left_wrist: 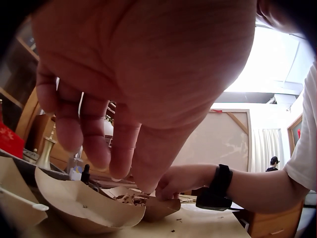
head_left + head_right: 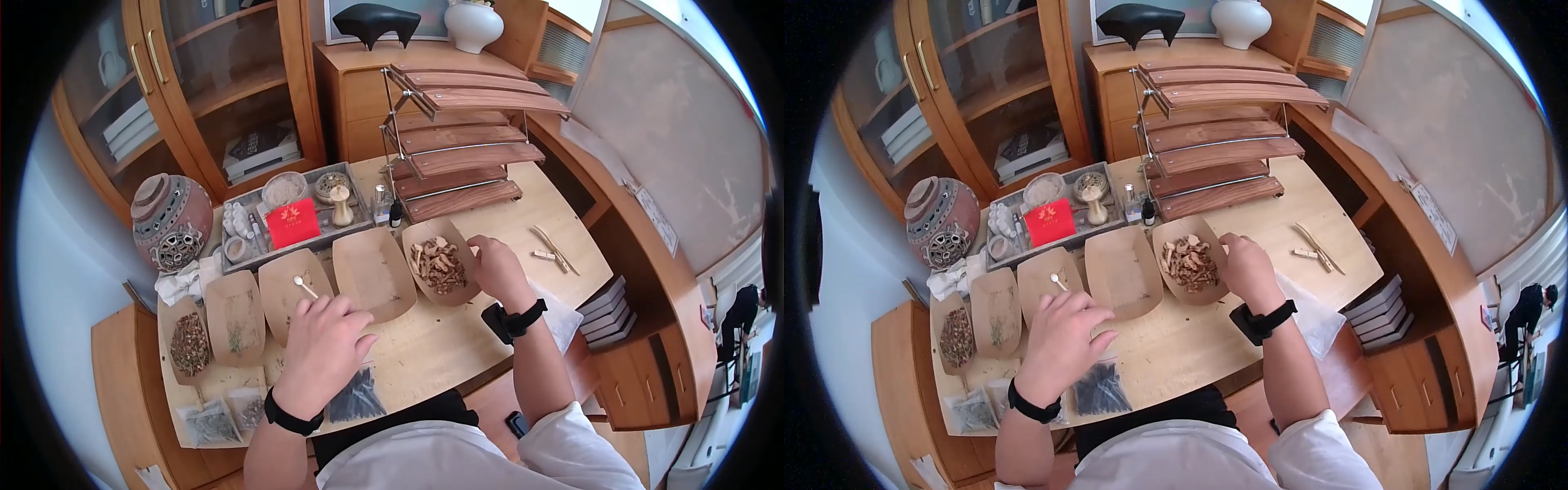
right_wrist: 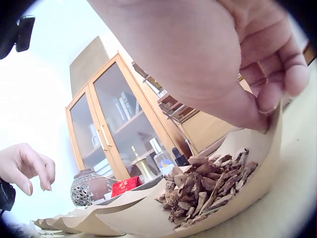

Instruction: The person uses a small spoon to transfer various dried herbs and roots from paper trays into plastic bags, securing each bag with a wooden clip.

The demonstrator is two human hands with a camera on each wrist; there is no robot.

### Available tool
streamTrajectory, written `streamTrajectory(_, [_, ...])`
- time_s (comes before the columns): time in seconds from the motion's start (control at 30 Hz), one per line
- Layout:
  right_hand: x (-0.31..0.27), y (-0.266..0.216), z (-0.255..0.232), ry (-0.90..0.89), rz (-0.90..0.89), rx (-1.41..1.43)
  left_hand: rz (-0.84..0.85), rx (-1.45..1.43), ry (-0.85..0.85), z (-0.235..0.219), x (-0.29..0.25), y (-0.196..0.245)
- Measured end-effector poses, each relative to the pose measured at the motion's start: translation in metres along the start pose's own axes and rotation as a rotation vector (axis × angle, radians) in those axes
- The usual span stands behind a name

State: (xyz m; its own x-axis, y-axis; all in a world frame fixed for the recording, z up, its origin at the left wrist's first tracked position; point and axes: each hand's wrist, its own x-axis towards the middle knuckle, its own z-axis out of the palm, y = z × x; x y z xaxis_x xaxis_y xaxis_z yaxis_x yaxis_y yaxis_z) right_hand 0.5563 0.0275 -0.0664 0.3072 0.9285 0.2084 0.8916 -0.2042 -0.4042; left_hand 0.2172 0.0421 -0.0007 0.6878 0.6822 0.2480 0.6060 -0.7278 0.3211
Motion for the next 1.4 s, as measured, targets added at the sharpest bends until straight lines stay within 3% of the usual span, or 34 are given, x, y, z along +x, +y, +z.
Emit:
streamTrajectory(0.17, [-0.005,0.012,-0.033,-0.009,0.096,-0.037,-0.028,-0.108,0.020,-0.023,-0.006,-0.005])
streamTrajectory(0.3, [-0.017,0.064,-0.077,-0.109,0.283,-0.200,-0.163,-0.294,0.254,-0.058,-0.018,-0.015])
streamTrajectory(0.33, [-0.022,0.080,-0.076,-0.146,0.276,-0.250,-0.245,-0.388,0.358,-0.062,-0.020,-0.016])
streamTrajectory(0.37, [-0.026,0.088,-0.076,-0.182,0.268,-0.299,-0.237,-0.396,0.350,-0.064,-0.022,-0.020])
streamTrajectory(0.43, [-0.032,0.098,-0.076,-0.269,0.300,-0.240,-0.211,-0.455,0.510,-0.067,-0.025,-0.026])
streamTrajectory(0.47, [-0.034,0.100,-0.074,-0.362,0.319,-0.174,-0.214,-0.455,0.510,-0.066,-0.024,-0.026])
streamTrajectory(0.57, [-0.042,0.104,-0.080,-0.350,0.241,-0.148,-0.216,-0.460,0.540,-0.068,-0.026,-0.029])
streamTrajectory(0.6, [-0.041,0.089,-0.087,-0.369,0.222,-0.174,-0.179,-0.458,0.535,-0.069,-0.026,-0.030])
streamTrajectory(0.67, [-0.042,0.050,-0.120,-0.258,0.108,0.032,-0.165,-0.433,0.533,-0.074,-0.023,-0.029])
streamTrajectory(0.73, [-0.037,-0.002,-0.154,-0.260,0.054,0.316,-0.060,-0.471,0.502,-0.079,-0.019,-0.025])
streamTrajectory(0.8, [-0.024,-0.040,-0.153,-0.141,-0.247,0.683,-0.016,-0.442,0.440,-0.081,-0.013,-0.023])
streamTrajectory(0.83, [-0.017,-0.060,-0.149,-0.138,-0.260,0.692,0.023,-0.471,0.440,-0.079,-0.003,-0.014])
streamTrajectory(0.9, [-0.003,-0.097,-0.144,-0.210,-0.337,0.940,0.066,-0.486,0.464,-0.069,0.009,0.001])
streamTrajectory(1.0, [0.011,-0.125,-0.122,-0.432,-0.324,1.110,-0.034,-0.816,0.497,-0.052,0.022,0.004])
streamTrajectory(1.07, [0.019,-0.134,-0.093,-0.418,-0.396,1.148,-0.106,-0.725,0.345,-0.061,0.020,-0.006])
streamTrajectory(1.2, [0.033,-0.147,-0.071,-0.351,-0.394,0.914,-0.185,-0.636,0.303,-0.059,0.019,-0.021])
streamTrajectory(1.27, [0.032,-0.146,-0.070,-0.291,-0.466,0.877,-0.309,-0.904,0.506,-0.050,0.017,-0.031])
streamTrajectory(1.33, [0.030,-0.147,-0.063,-0.230,-0.543,0.830,-0.241,-0.999,0.584,-0.048,0.017,-0.033])
streamTrajectory(1.4, [0.019,-0.146,-0.047,-0.329,-0.577,0.953,-0.200,-1.050,0.748,-0.046,0.018,-0.038])
